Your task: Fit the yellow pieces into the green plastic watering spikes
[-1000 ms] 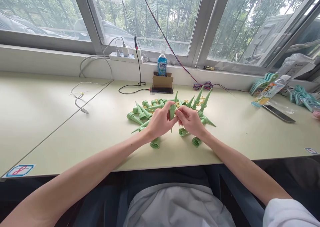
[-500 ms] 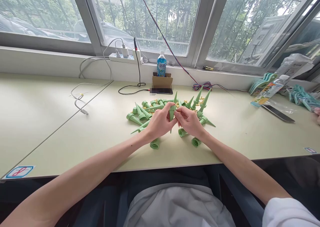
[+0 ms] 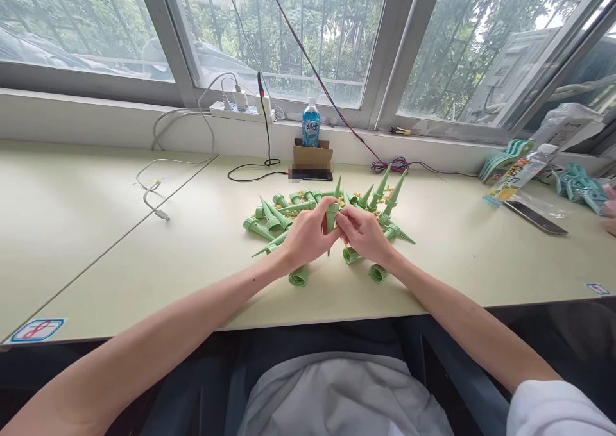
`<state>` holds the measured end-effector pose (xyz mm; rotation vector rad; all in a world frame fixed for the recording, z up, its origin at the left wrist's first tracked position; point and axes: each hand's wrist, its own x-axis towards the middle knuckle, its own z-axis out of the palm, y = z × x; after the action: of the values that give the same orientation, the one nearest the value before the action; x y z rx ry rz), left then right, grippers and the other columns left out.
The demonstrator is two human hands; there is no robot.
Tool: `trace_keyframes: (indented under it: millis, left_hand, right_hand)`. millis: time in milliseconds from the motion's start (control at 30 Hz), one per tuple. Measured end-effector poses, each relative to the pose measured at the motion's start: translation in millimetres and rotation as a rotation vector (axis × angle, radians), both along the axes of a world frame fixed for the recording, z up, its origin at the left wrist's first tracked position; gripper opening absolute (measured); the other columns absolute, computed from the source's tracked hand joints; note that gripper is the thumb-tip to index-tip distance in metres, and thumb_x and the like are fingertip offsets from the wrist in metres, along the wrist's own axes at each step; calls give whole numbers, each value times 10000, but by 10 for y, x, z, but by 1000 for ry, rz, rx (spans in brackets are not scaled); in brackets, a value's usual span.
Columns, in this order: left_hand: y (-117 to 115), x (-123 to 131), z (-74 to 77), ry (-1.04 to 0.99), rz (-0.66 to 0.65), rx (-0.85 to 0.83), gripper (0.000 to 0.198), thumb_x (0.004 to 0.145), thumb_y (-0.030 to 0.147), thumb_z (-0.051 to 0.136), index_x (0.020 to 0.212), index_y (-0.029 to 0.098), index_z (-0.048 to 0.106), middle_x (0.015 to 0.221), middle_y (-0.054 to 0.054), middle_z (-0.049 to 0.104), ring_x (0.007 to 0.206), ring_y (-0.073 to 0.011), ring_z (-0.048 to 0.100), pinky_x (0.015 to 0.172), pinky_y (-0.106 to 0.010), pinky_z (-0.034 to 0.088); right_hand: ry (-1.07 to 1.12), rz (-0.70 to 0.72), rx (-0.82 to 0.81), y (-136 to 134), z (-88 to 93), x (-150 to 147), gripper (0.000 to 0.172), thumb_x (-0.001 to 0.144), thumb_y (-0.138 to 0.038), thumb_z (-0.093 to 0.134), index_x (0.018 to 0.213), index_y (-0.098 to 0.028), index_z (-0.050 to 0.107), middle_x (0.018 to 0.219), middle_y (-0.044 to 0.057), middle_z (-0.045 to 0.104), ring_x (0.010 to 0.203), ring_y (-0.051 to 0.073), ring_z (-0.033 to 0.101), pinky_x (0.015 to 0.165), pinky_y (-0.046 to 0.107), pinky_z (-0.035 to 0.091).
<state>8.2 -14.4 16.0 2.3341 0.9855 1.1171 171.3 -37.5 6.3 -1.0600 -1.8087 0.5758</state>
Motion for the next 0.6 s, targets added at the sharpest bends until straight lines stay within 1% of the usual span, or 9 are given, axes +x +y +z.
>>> trace_keyframes:
  millis: [133,333,467,600]
  left_hand:
    - [16,-4,-10,4,6,6,378,814,250,598,1183,223,521,530,96,531,496,-112,522,572,-224,405]
    - [14,-6,-19,-6,-18,3,381,809,242,594,1182,216,522,512,106,505,472,-102,498,549,-214,398]
    - [1,-3,-10,-11,-27,-6,366,817,258,592,1173,204,525,497,108,496,457,-99,487,547,-215,400]
    - [-2,-2,-6,-8,-26,-23,349,827,276,590,1163,205,526,490,110,495,445,-98,478,535,-216,394]
  right_hand:
    - [6,21,-9,-1,-8,0,326,978,-506,461,829,-220,508,573,-35,520,481,123,518,496,262,415]
    - [-28,18,-12,-8,22,-1,385,998,-493,416,730,-219,441,558,-34,528,481,111,501,508,252,407]
    - [-31,10,-15,-7,25,-10,412,1000,-494,414,694,-219,433,550,-28,526,477,111,488,505,253,406]
    - [-35,-3,-15,-4,14,-9,456,991,-532,411,661,-218,423,531,-26,516,471,112,483,497,255,399]
